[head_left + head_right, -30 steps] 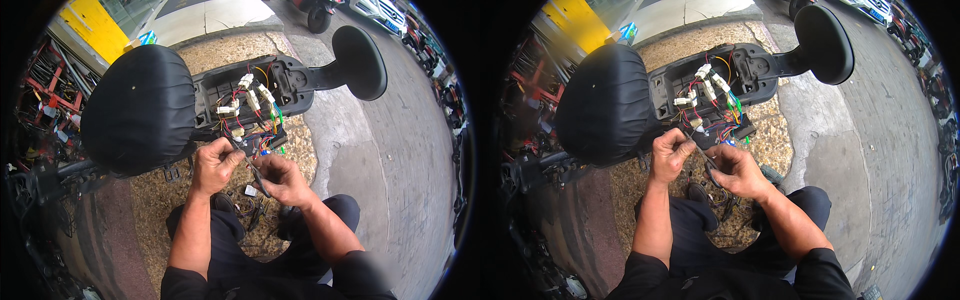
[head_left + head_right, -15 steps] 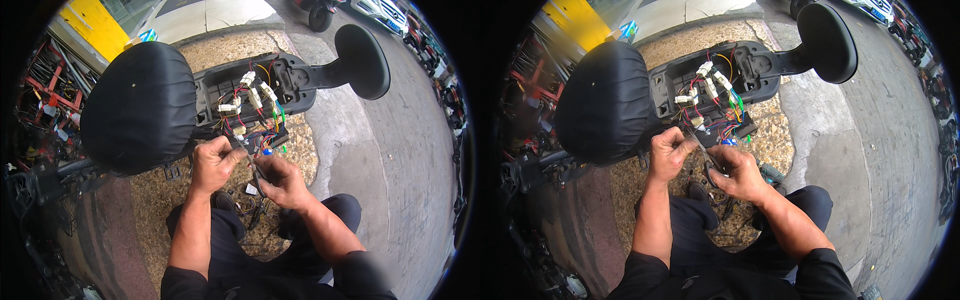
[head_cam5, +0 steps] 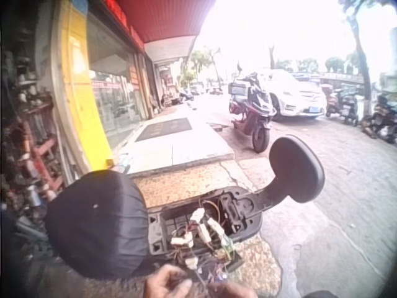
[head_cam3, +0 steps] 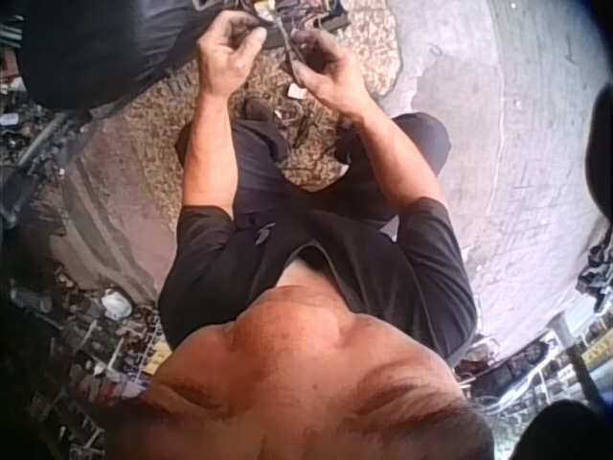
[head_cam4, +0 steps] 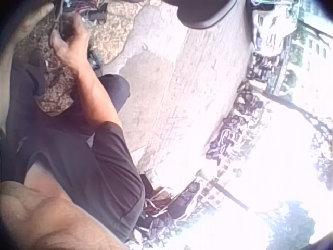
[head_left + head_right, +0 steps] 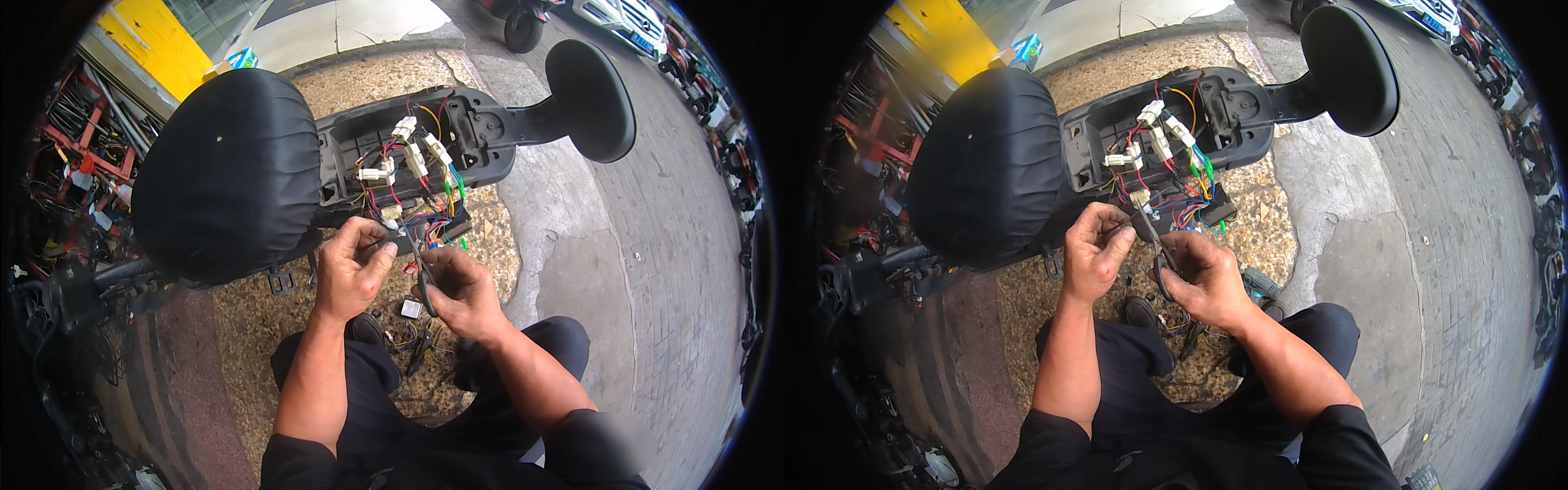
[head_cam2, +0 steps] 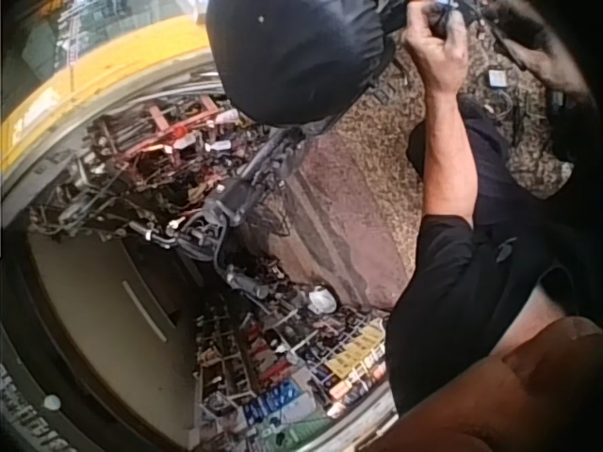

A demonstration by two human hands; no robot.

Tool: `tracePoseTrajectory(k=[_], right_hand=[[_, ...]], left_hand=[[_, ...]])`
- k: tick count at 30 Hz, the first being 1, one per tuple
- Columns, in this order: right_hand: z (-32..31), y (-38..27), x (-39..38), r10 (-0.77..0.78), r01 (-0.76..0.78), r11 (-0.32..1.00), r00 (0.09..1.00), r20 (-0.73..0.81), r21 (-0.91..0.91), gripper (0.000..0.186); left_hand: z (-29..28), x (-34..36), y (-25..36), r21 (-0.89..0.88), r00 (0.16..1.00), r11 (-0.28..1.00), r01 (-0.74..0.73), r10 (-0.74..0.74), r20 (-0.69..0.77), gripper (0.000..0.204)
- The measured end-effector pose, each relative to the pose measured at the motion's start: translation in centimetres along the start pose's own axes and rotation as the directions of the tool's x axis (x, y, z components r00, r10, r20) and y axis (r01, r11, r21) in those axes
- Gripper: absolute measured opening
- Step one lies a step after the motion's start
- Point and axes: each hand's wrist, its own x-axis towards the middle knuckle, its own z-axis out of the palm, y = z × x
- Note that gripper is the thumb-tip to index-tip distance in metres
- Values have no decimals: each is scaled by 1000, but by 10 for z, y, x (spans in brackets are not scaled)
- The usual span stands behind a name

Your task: The person sits on the ground and repairs the wiring of a scooter. They use pliers to strip and cut wires, connect wire connectors, and wrap connections with electrical tape.

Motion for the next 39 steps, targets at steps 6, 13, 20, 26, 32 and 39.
tracePoseTrajectory(k=[6, 13, 20, 26, 32, 39], right_hand=[[0, 2, 1, 16, -17, 999, 1000, -17, -40, 30], [0, -5, 0, -98, 83, 958, 994, -39, -274, 34], [2, -6, -4, -141, 112, 932, 988, -61, -345, 35], [0, 9, -4, -70, 57, 991, 992, -102, -119, 36], [-4, 7, -5, -171, 137, 949, 980, -99, -284, 36], [-5, -6, -7, -252, 177, 831, 965, -73, -527, 39]], left_hand=[[-3, 1, -4, 68, 1000, 997, -24, 25, -9, 22], [0, 4, -15, 327, 973, 935, -140, 191, -129, 44], [3, 4, -12, 331, 975, 941, -66, 131, -179, 47], [8, -1, -8, 68, 985, 996, -50, 61, -159, 21], [-1, -1, -6, 150, 993, 988, -36, 53, -108, 20], [2, 2, -8, 324, 979, 939, -112, 161, -128, 35]])
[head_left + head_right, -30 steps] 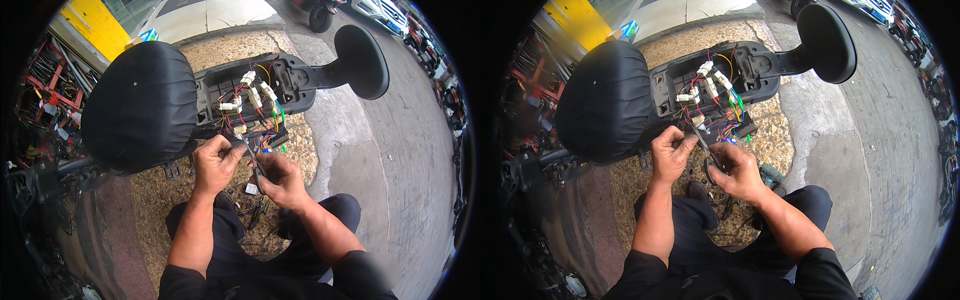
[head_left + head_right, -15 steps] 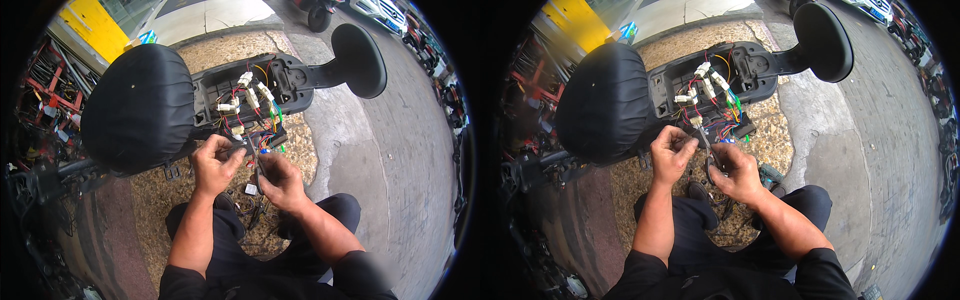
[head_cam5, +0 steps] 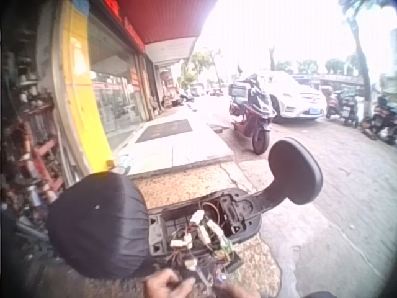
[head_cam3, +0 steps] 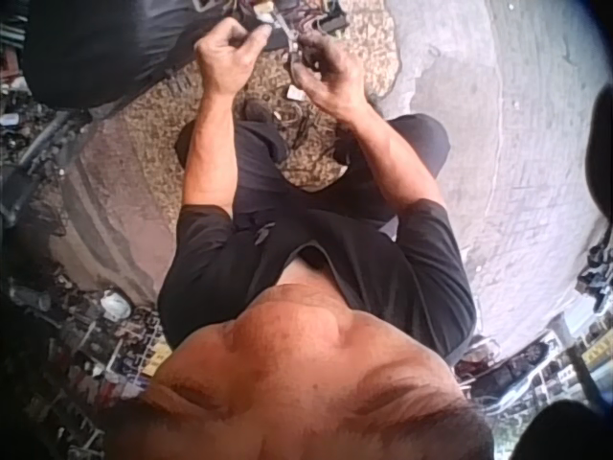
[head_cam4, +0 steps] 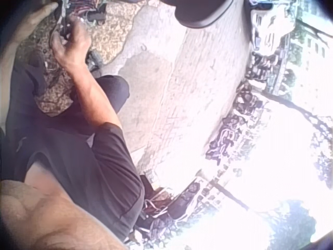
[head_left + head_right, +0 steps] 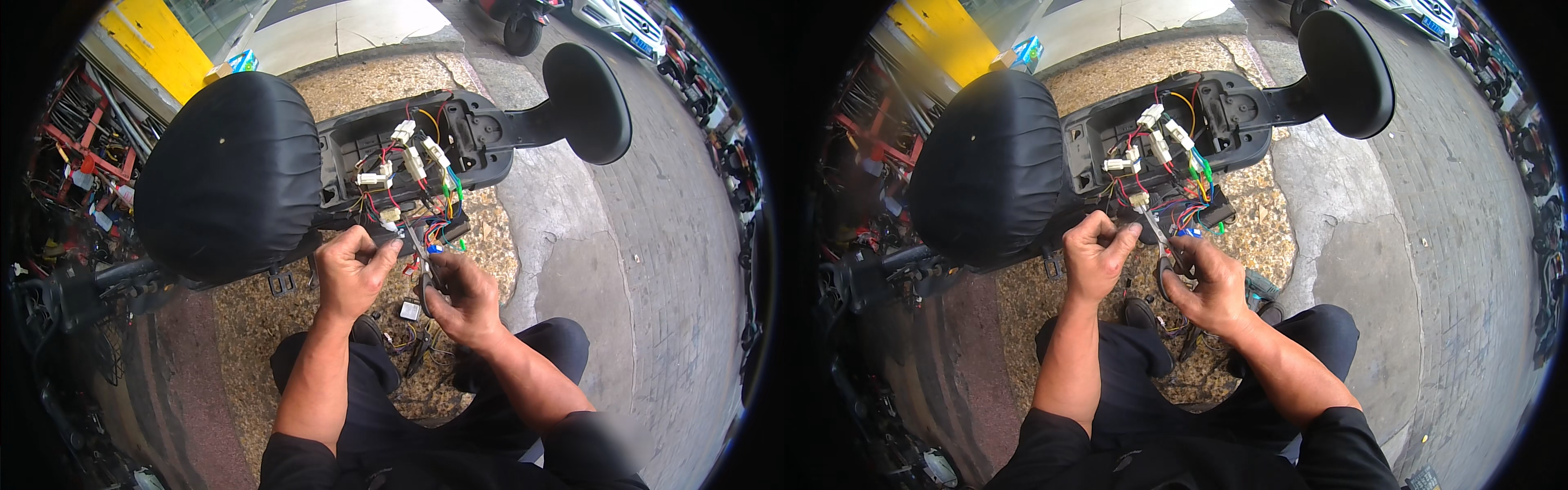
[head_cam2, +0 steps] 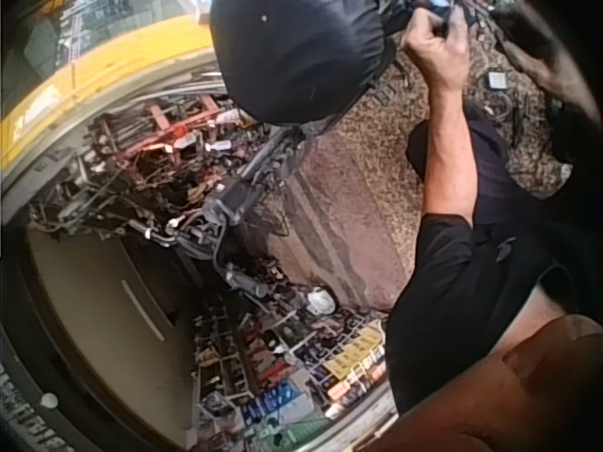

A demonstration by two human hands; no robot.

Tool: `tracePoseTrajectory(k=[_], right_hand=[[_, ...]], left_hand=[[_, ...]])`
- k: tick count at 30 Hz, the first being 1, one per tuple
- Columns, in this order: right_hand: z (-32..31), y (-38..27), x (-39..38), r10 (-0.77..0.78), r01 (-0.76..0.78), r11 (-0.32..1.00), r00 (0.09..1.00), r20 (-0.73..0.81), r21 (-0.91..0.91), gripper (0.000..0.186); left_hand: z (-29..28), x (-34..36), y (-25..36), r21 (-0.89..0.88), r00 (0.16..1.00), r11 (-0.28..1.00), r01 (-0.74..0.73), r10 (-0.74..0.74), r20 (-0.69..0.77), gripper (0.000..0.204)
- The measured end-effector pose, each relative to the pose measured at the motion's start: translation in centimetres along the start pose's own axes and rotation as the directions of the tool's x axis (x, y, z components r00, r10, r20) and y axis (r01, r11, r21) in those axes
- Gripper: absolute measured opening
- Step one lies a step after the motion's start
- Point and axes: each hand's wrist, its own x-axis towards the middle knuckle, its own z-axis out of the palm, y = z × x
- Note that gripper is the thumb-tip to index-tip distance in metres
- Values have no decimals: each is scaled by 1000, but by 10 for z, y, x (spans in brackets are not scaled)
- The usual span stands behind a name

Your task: The person sits on the ground and repairs the wiring of a scooter. They use pliers to strip and cut wires, connect wire connectors, and wrap connections with electrical tape.

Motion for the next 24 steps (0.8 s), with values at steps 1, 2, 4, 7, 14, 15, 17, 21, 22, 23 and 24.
tracePoseTrajectory(k=[1, 2, 4, 7, 14, 15, 17, 21, 22, 23, 24], right_hand=[[0, -1, 0, -21, 21, 1000, 1000, -15, -4, 39], [1, -2, 0, -24, 24, 1000, 999, -22, -10, 39], [1, -3, 1, -31, 31, 999, 999, -29, -12, 40], [-3, -3, 6, 60, -47, 989, 994, -89, 139, 39], [-36, -2, 16, 216, -108, 913, 946, -242, 393, 40], [-36, -2, 16, 241, -123, 904, 938, -249, 410, 40], [-37, -3, 13, 221, -122, 905, 953, -206, 408, 40], [-33, -2, 9, 116, -74, 932, 989, -96, 355, 41], [-32, -1, 9, 88, -64, 931, 995, -51, 360, 40], [-30, -1, 8, 136, -125, 922, 991, -3, 368, 38], [-29, -1, 7, 127, -125, 942, 992, 14, 313, 37]], left_hand=[[0, 0, 0, 22, 1000, 1000, -14, 14, -2, 38], [1, 1, 0, 37, 1000, 999, -11, 11, -1, 40], [1, 1, 0, 68, 1000, 998, -5, 5, 1, 44], [-1, 2, -1, 86, 1000, 996, 15, -15, -2, 45], [-2, -3, 0, -116, 995, 988, 103, -102, 18, 25], [-2, -3, -1, -156, 992, 980, 123, -122, 15, 22], [-1, -3, -1, -217, 984, 960, 176, -169, 48, 18], [-1, -4, -2, -186, 988, 970, 155, -153, 22, 19], [-2, -5, -2, -205, 987, 966, 158, -157, 24, 19], [-2, -5, -2, -215, 986, 962, 169, -167, 29, 20], [-2, -5, -1, -234, 987, 959, 158, -156, 29, 20]])
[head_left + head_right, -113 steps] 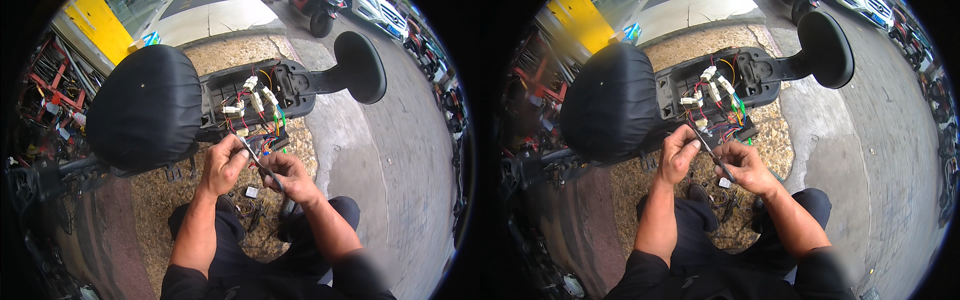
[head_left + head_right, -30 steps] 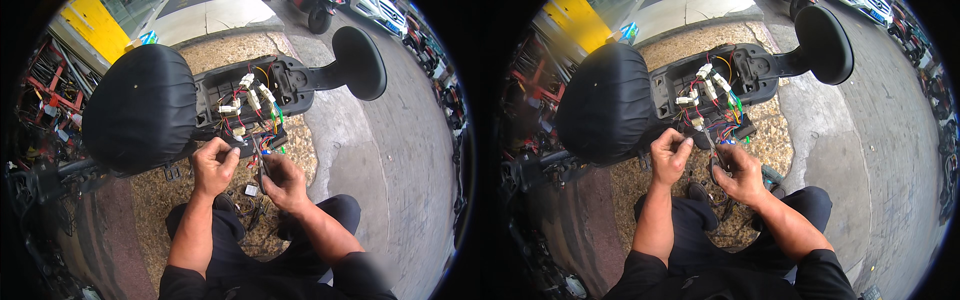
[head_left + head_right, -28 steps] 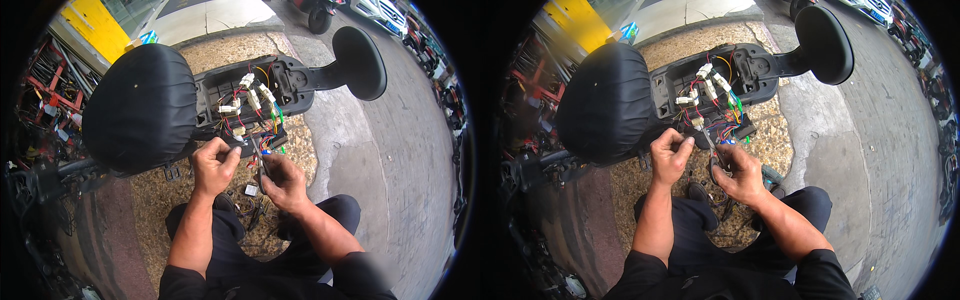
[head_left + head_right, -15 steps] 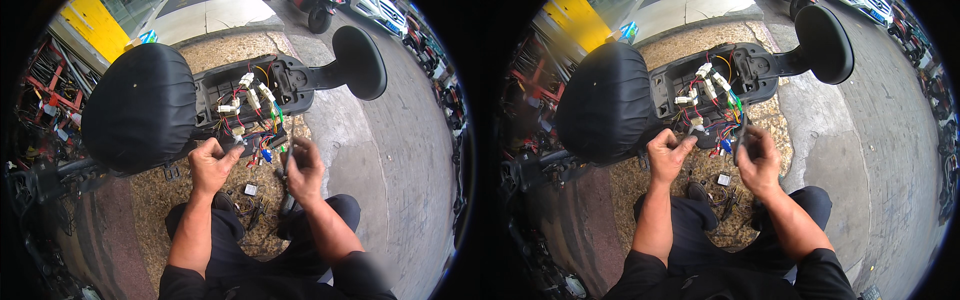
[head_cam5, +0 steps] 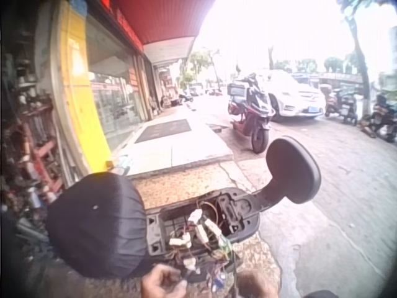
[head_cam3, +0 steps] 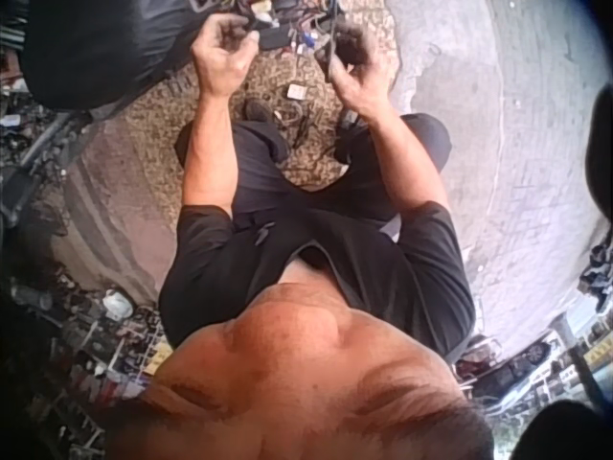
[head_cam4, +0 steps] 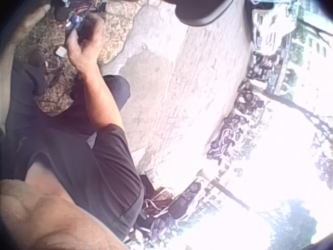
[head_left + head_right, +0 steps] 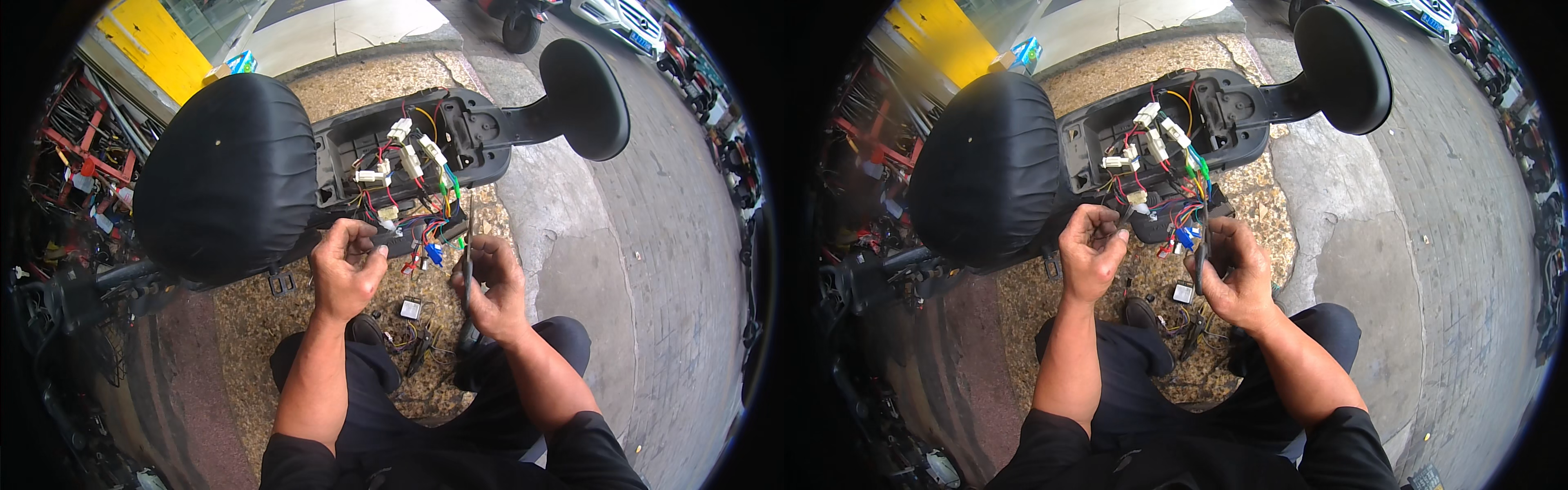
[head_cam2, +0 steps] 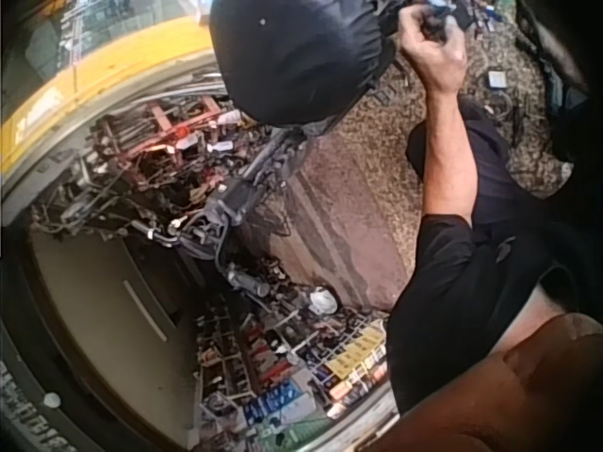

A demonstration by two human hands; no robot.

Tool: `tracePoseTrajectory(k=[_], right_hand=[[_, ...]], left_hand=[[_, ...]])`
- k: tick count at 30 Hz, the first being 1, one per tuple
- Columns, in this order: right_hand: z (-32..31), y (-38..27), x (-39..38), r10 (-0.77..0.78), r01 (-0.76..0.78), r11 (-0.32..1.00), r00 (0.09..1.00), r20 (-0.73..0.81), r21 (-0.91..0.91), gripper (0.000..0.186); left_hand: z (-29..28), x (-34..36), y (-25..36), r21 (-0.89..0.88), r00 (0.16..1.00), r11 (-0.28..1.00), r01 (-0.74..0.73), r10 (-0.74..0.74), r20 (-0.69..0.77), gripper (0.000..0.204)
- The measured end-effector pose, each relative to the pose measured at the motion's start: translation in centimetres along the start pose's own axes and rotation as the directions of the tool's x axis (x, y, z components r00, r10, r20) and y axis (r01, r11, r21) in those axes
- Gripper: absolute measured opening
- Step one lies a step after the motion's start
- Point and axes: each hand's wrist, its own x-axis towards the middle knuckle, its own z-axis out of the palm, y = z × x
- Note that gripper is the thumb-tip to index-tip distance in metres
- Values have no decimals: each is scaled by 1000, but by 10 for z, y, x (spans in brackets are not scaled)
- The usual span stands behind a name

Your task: The person sits on the ground and repairs the wiring of a scooter. They use pliers to strip and cut wires, connect wire connectors, and wrap connections with electrical tape.

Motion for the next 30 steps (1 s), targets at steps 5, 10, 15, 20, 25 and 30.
tracePoseTrajectory(k=[5, 10, 15, 20, 25, 30], right_hand=[[5, -1, -2, 1, 40, 979, 980, 197, -202, 36], [6, 0, -3, 89, 202, 829, 872, 481, -521, 37], [12, 10, -6, 225, 269, 740, 766, 603, -617, 31], [18, 18, -12, 363, 296, 661, 678, 640, -689, 31], [33, 33, -19, 520, 318, 593, 551, 653, -740, 29], [52, 71, -36, 649, 260, 553, 462, 605, -791, 27]], left_hand=[[-3, 0, 5, 61, 999, 997, -39, 37, 36, 19], [-6, 1, 9, 113, 988, 983, -145, 137, 76, 16], [-7, 1, 9, 126, 971, 966, -225, 211, 115, 9], [-5, 0, 13, 142, 953, 952, -272, 246, 176, 5], [-7, -1, 13, 168, 913, 918, -358, 307, 269, 6], [-9, 2, 4, -39, 907, 913, -405, 407, 110, 19]])
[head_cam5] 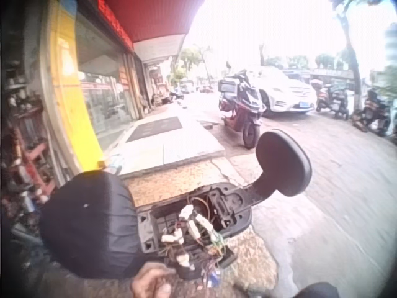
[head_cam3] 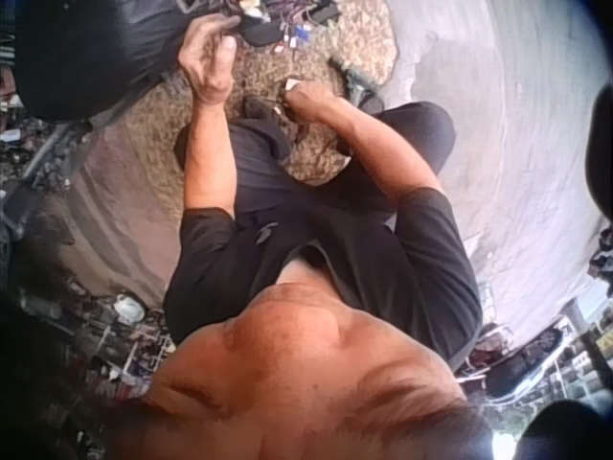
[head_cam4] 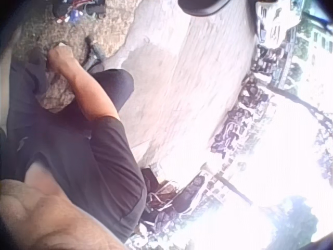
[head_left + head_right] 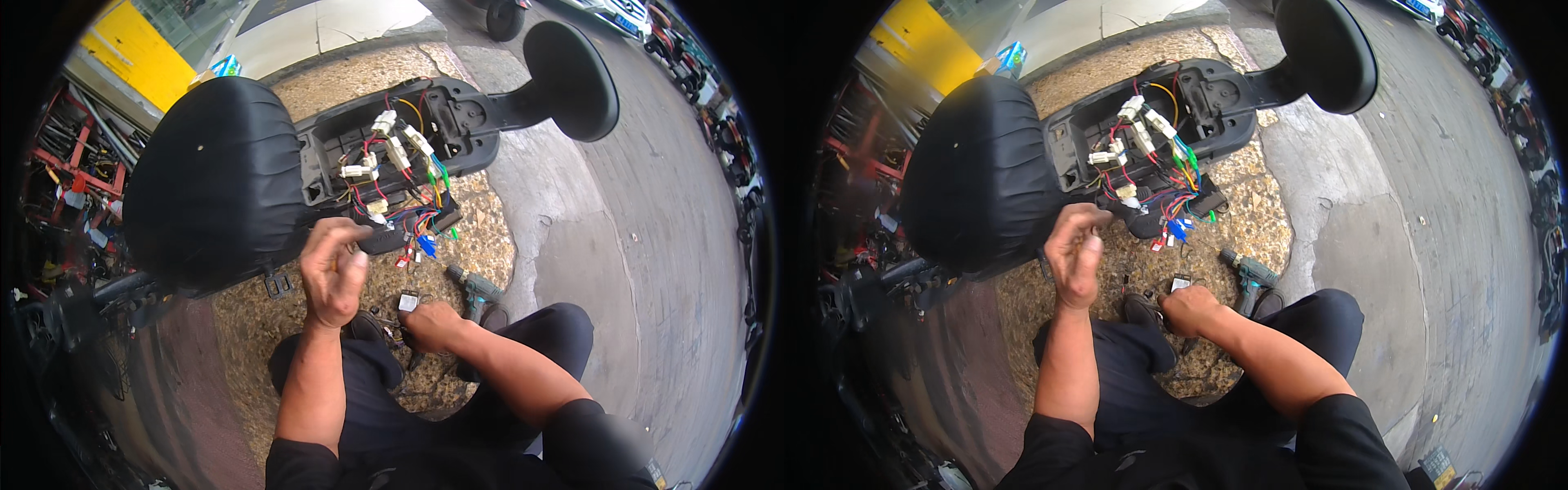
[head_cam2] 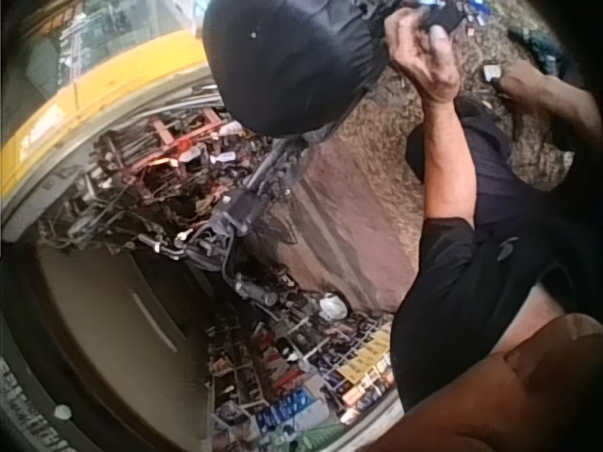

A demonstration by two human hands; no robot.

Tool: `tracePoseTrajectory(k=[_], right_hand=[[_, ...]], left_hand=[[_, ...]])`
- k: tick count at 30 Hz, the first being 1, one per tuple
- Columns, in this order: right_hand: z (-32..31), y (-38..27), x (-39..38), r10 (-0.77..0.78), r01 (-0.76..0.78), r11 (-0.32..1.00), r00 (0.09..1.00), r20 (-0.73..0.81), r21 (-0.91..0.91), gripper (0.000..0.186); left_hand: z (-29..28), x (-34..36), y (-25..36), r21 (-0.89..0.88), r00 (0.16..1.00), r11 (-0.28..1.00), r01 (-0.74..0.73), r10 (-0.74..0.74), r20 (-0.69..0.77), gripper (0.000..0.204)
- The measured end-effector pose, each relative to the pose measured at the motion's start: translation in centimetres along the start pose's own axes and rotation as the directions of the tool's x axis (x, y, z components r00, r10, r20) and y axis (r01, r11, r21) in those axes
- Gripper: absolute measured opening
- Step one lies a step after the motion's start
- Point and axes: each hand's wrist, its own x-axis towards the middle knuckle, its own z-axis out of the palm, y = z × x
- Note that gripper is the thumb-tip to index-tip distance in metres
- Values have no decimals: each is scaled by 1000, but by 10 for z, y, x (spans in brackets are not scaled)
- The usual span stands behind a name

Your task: The person sits on the ground and repairs the wiring of a scooter. They use pliers to strip and cut wires, connect wire connectors, and wrap connections with electrical tape.

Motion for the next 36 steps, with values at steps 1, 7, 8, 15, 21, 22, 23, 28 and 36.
tracePoseTrajectory(k=[1, 7, 8, 15, 21, 22, 23, 28, 36], right_hand=[[11, 1, 8, 31, -31, 999, 1000, 6, 14, 27], [86, 29, 42, 197, -213, 975, 959, 204, 61, 29], [98, 32, 48, 186, -206, 975, 963, 194, 89, 29], [152, 42, 91, 181, -234, 950, 952, 246, 207, 28], [151, 52, 106, 112, -208, 948, 926, 360, 241, 31], [149, 55, 109, 107, -193, 953, 935, 338, 232, 31], [146, 59, 113, 105, -185, 957, 939, 327, 223, 31], [147, 74, 128, 134, -209, 958, 933, 333, 199, 29], [132, 190, 179, 477, -435, 717, 876, 71, 544, 30]], left_hand=[[1, -2, 0, -25, 980, 990, 140, -142, -138, 18], [0, 1, -1, -452, 684, 752, 480, -643, -344, 13], [-2, 2, 0, -512, 635, 687, 515, -707, -310, 16], [3, 5, -2, -592, 574, 568, 572, -793, -205, 14], [16, 13, -6, -301, 624, 696, 652, -718, -309, 16], [17, 14, -7, -255, 641, 713, 653, -700, -316, 15], [18, 15, -8, -254, 636, 711, 656, -702, -321, 13], [22, 22, -19, -264, 623, 710, 653, -702, -345, 11], [21, 29, -26, -292, 619, 698, 654, -716, -323, 8]])
